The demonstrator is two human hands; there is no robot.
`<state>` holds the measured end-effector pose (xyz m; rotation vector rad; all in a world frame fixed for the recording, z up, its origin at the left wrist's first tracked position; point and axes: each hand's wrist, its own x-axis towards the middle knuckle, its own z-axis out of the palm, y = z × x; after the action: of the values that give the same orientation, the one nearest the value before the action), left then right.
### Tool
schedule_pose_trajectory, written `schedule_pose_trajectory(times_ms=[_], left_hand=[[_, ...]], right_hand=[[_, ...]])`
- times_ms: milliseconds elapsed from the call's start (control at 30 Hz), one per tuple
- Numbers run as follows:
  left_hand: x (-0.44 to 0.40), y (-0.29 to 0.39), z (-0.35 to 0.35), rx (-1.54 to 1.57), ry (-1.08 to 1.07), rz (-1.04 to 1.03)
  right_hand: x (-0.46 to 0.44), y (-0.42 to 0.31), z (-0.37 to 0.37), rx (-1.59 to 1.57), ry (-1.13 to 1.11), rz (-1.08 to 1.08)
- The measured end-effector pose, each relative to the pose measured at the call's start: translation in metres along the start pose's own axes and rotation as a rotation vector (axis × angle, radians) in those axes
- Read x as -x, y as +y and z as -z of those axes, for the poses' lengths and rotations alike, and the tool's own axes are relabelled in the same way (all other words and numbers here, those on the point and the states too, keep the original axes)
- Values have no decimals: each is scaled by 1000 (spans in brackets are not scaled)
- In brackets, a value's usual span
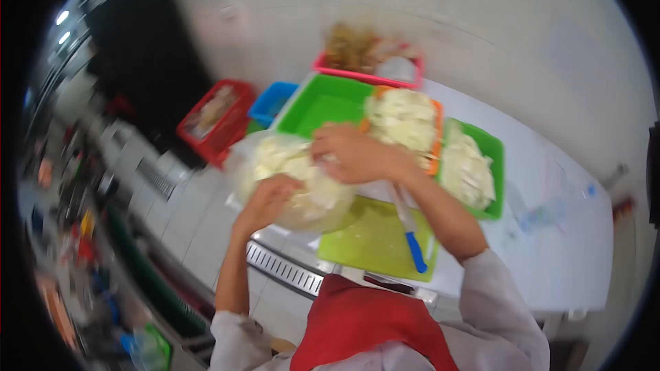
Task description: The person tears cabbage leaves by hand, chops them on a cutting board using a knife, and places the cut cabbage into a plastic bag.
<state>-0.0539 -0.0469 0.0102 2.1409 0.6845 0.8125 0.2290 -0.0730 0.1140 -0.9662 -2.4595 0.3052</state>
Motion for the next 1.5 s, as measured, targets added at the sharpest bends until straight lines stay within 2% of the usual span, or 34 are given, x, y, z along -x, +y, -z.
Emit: schedule_pose_trajectory(times_ms=[33,67,100,133,200,233,267,300,333,367,433,467,533,567,633,667,733,767,833,867,933,1067,1167,1233,1267,1333,1400,1433,1500], left_hand=[[-3,8,3,-70,150,-113],[-1,24,3,-117,165,0],[4,35,1,-175,191,117],[7,38,-7,-193,183,112],[20,35,-27,-202,169,98],[26,33,-38,-299,350,-51],[32,30,-49,-393,537,-198],[40,26,-61,-385,532,-206],[47,24,-74,-445,707,-240],[52,25,-86,-504,887,-271],[58,39,-108,-495,878,-312],[59,46,-119,-487,878,-350],[59,55,-137,-426,858,-404],[60,60,-144,-375,826,-455],[59,69,-157,-330,827,-439],[57,71,-163,-270,789,-419],[53,81,-173,-173,700,-360],[48,86,-175,-169,698,-360],[41,96,-179,-39,435,-239],[40,96,-181,-37,433,-237],[38,91,-187,252,120,101],[23,77,-210,447,25,171],[-12,82,-226,350,-1,28],[-45,91,-241,220,18,-65],[-64,99,-250,119,43,-126],[-118,97,-287,-100,209,-450],[-166,108,-308,-394,214,-693],[-183,99,-327,-393,219,-692],[-211,86,-351,-482,42,-770]], right_hand=[[20,-6,-4,56,161,27],[50,-7,0,94,182,-49],[74,-7,2,15,329,-178],[92,-4,5,-67,479,-286],[165,56,3,26,732,-617],[203,100,9,206,823,-810],[245,131,23,388,832,-991],[273,142,41,553,728,-1152],[291,140,49,661,553,-1286],[311,158,53,667,558,-1289],[348,206,46,203,233,-1122],[350,206,48,207,233,-1125],[335,196,58,432,438,-1255],[327,180,59,432,436,-1255],[290,104,61,595,232,-1405],[300,98,40,594,231,-1405],[325,93,2,856,194,-1134],[335,94,2,858,193,-1139],[351,94,9,363,268,-1220],[361,94,15,363,267,-1223],[381,96,30,133,478,-989],[386,63,94,113,538,-851],[384,63,125,169,596,-872],[372,76,128,217,359,-753],[362,73,128,160,278,-768],[345,70,124,162,230,-739],[333,67,122,171,174,-708],[328,65,120,114,183,-734],[326,68,120,6,209,-782]])
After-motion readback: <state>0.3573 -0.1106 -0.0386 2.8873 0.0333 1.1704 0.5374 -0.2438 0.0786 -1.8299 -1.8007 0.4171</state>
